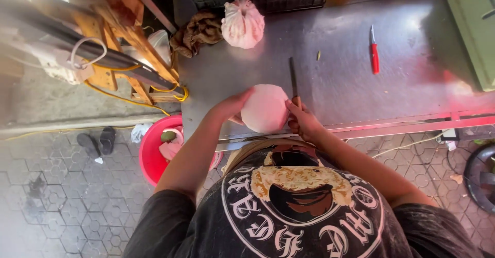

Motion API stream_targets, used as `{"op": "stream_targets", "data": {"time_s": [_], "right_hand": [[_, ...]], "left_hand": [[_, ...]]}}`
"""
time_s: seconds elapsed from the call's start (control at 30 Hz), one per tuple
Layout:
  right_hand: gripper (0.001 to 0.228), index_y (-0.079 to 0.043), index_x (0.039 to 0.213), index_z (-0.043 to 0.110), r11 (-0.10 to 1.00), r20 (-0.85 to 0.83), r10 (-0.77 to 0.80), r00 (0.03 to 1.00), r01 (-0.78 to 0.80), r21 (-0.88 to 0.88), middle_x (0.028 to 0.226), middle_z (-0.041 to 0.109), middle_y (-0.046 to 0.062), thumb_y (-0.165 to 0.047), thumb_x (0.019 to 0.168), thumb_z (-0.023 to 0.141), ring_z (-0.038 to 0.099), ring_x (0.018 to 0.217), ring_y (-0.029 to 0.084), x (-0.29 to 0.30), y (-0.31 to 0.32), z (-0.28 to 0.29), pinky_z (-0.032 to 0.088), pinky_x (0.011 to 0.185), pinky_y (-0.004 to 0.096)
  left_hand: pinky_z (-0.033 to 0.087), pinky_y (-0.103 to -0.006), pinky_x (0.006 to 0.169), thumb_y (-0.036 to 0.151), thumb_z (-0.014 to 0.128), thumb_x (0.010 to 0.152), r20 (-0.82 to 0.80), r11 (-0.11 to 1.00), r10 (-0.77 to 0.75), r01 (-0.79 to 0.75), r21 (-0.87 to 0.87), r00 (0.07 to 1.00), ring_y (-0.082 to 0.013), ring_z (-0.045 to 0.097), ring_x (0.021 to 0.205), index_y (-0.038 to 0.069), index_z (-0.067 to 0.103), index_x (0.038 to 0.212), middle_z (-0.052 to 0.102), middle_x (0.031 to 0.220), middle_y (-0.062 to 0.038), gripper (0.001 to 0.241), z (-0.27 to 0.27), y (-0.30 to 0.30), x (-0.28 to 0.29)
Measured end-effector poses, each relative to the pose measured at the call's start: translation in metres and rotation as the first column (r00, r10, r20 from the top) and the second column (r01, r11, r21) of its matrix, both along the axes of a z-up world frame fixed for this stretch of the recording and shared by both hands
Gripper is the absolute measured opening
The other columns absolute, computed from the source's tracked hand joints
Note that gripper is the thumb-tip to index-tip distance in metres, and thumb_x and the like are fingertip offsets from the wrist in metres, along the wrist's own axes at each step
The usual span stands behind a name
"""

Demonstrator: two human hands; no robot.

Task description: Peeling a pomelo and wrapping the fruit sections at a stall.

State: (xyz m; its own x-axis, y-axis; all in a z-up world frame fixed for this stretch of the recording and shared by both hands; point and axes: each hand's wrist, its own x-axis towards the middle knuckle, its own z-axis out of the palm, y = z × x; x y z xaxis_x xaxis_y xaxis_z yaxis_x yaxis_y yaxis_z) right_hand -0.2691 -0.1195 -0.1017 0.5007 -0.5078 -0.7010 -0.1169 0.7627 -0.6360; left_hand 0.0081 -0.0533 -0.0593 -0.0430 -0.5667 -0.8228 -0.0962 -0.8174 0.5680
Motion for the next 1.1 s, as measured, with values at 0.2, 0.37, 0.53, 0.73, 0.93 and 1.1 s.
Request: {"op": "stream_targets", "data": {"time_s": [0.2, 0.37, 0.53, 0.73, 0.93, 1.1], "right_hand": [[0.022, -0.02, 0.116, 0.05, 0.951, 0.33, -0.259, 0.908, 0.3, -0.079, 0.098, 0.069, -0.002, -0.034, 0.101, 0.058, 0.065, 0.072, 0.014, 0.02, -0.048, 0.027, 0.054, 0.06, 0.033], [0.041, -0.017, 0.14, 0.063, 0.916, 0.343, 0.025, 0.939, 0.115, -0.383, 0.089, 0.059, -0.001, -0.044, 0.111, 0.054, 0.047, 0.063, 0.007, 0.019, -0.076, 0.007, 0.037, 0.056, 0.025], [0.046, -0.012, 0.129, 0.061, 0.933, 0.255, 0.011, 0.967, 0.082, -0.35, 0.108, 0.074, -0.009, -0.048, 0.105, 0.047, 0.044, 0.057, 0.007, 0.014, -0.071, 0.017, 0.037, 0.052, 0.025], [0.037, -0.013, 0.116, 0.066, 0.913, 0.031, -0.027, 0.999, 0.037, -0.407, 0.065, 0.049, -0.002, -0.045, 0.1, 0.061, 0.043, 0.051, 0.009, 0.004, -0.067, 0.021, 0.036, 0.046, 0.026], [0.039, -0.008, 0.107, 0.058, 0.895, 0.051, -0.078, 0.996, 0.093, -0.436, 0.068, 0.051, -0.003, -0.042, 0.095, 0.074, 0.047, 0.05, 0.008, 0.014, -0.051, 0.001, 0.033, 0.043, 0.026], [0.034, -0.012, 0.106, 0.056, 0.886, 0.1, -0.198, 0.975, 0.221, -0.408, 0.07, 0.053, -0.004, -0.039, 0.094, 0.074, 0.046, 0.05, 0.008, 0.005, -0.07, -0.011, 0.035, 0.043, 0.026]], "left_hand": [[0.043, -0.0423, 0.114, 0.03, 0.087, 0.072, -0.114, 0.715, 0.124, -0.169, -0.678, 0.986, -0.0302, 0.046, 0.142, 0.013, 0.033, 0.157, 0.048, 0.152, -0.013, 0.102, 0.013, -0.001, -0.019], [0.033, -0.0433, 0.128, 0.009, 0.09, 0.066, 0.369, 0.409, 0.147, 0.283, -0.867, 0.918, -0.0356, 0.031, 0.157, 0.012, 0.023, 0.163, 0.028, 0.166, -0.017, 0.117, 0.01, -0.002, -0.022], [0.036, -0.041, 0.121, 0.026, 0.099, 0.049, 0.561, 0.62, 0.028, 0.426, -0.659, 0.827, -0.0363, 0.035, 0.148, 0.014, 0.019, 0.151, 0.032, 0.157, -0.018, 0.13, 0.028, 0.0, -0.026], [0.043, -0.0426, 0.112, 0.042, 0.09, 0.069, 0.084, 0.804, 0.295, -0.199, -0.56, 0.952, -0.0319, 0.041, 0.14, 0.015, -0.003, 0.159, 0.028, 0.156, -0.021, 0.132, -0.023, 0.001, -0.005], [0.05, -0.0489, 0.107, 0.04, 0.097, 0.062, 0.204, 0.599, 0.335, -0.041, -0.8, 0.92, -0.0397, 0.053, 0.133, 0.003, 0.039, 0.146, 0.051, 0.144, -0.026, 0.108, -0.017, -0.002, -0.054], [0.043, -0.0504, 0.109, 0.036, 0.1, 0.053, 0.645, 0.462, 0.31, 0.482, -0.744, 0.698, -0.0408, 0.038, 0.145, 0.008, 0.032, 0.152, 0.038, 0.155, -0.019, 0.123, 0.028, -0.017, -0.083]]}}
